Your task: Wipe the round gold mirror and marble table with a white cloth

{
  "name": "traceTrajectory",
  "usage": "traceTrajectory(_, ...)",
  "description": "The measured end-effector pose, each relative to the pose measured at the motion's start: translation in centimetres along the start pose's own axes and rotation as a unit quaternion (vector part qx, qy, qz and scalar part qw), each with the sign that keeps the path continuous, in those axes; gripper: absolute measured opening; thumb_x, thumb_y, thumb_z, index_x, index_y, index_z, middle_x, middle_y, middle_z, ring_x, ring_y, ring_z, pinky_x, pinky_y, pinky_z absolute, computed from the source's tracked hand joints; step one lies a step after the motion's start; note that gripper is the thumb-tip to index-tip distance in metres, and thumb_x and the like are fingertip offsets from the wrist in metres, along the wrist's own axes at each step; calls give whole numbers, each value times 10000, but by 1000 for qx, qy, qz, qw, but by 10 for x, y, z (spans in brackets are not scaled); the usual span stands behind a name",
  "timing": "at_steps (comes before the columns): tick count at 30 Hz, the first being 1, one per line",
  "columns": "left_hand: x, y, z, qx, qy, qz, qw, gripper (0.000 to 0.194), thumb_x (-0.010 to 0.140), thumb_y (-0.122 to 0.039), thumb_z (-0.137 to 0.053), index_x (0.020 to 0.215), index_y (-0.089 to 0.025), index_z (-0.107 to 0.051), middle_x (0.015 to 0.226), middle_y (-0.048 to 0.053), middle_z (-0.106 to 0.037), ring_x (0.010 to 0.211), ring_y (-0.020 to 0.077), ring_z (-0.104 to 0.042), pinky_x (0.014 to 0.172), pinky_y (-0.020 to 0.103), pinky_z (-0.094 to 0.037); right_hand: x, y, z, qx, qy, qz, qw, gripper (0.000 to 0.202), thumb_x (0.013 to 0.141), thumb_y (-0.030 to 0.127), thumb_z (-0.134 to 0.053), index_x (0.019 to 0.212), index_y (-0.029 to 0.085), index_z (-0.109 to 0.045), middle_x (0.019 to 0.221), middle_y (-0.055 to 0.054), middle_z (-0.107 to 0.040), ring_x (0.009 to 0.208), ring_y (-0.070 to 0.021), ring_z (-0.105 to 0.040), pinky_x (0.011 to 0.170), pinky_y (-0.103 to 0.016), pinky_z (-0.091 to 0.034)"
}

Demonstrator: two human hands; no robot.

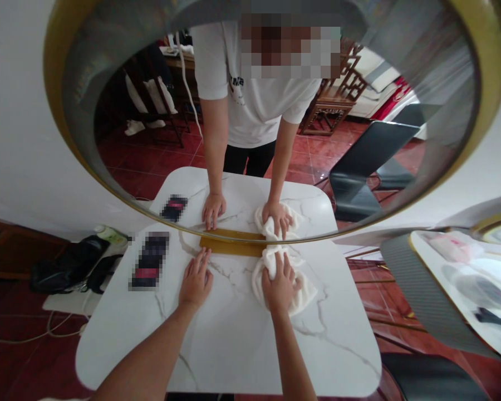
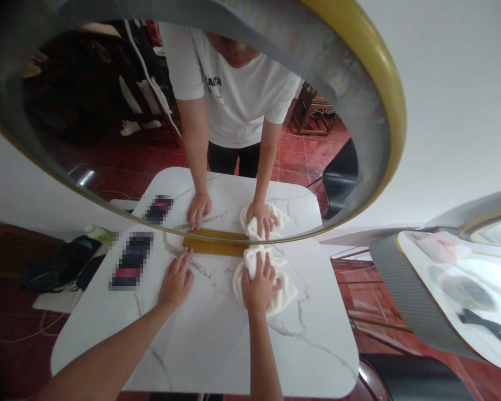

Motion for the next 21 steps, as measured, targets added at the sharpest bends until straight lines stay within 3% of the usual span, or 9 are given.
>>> traceTrajectory(5, 0, 0, 1, -2, 1, 0, 1000, 649, 859, -148, -398, 1473, -227, -202, 1505, 67, -295, 1344, 219, -338, 1119, 418, -271, 9, 1, 0, 7, 4, -6, 1000, 567, 888, 412, -333, 1442, 342, -235, 1516, -13, -230, 1292, -266, -290, 976, -512, -254)
traceTrajectory(14, 0, 1, 1, 4, -1, -5, 1000, 635, 856, -145, -403, 1465, -196, -229, 1497, 82, -309, 1344, 220, -337, 1117, 413, -271, -13, -4, -3, -33, 39, 93, 994, 567, 865, 365, -415, 1418, 367, -293, 1513, 27, -246, 1290, -258, -301, 1036, -499, -184)
traceTrajectory(21, 0, 0, 0, 8, -13, -10, 1000, 637, 851, -153, -407, 1464, -197, -237, 1488, 79, -329, 1338, 226, -348, 1111, 412, -277, -17, 13, -4, -30, 28, 58, 997, 604, 868, 364, -406, 1446, 337, -234, 1527, 2, -217, 1285, -285, -309, 1010, -534, -208)
Point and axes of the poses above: each hand's wrist, its own x-axis towards the middle knuckle, its own z-axis out of the back of the hand, y = z × x, the point moved 4 cm from there along x, towards the middle knuckle
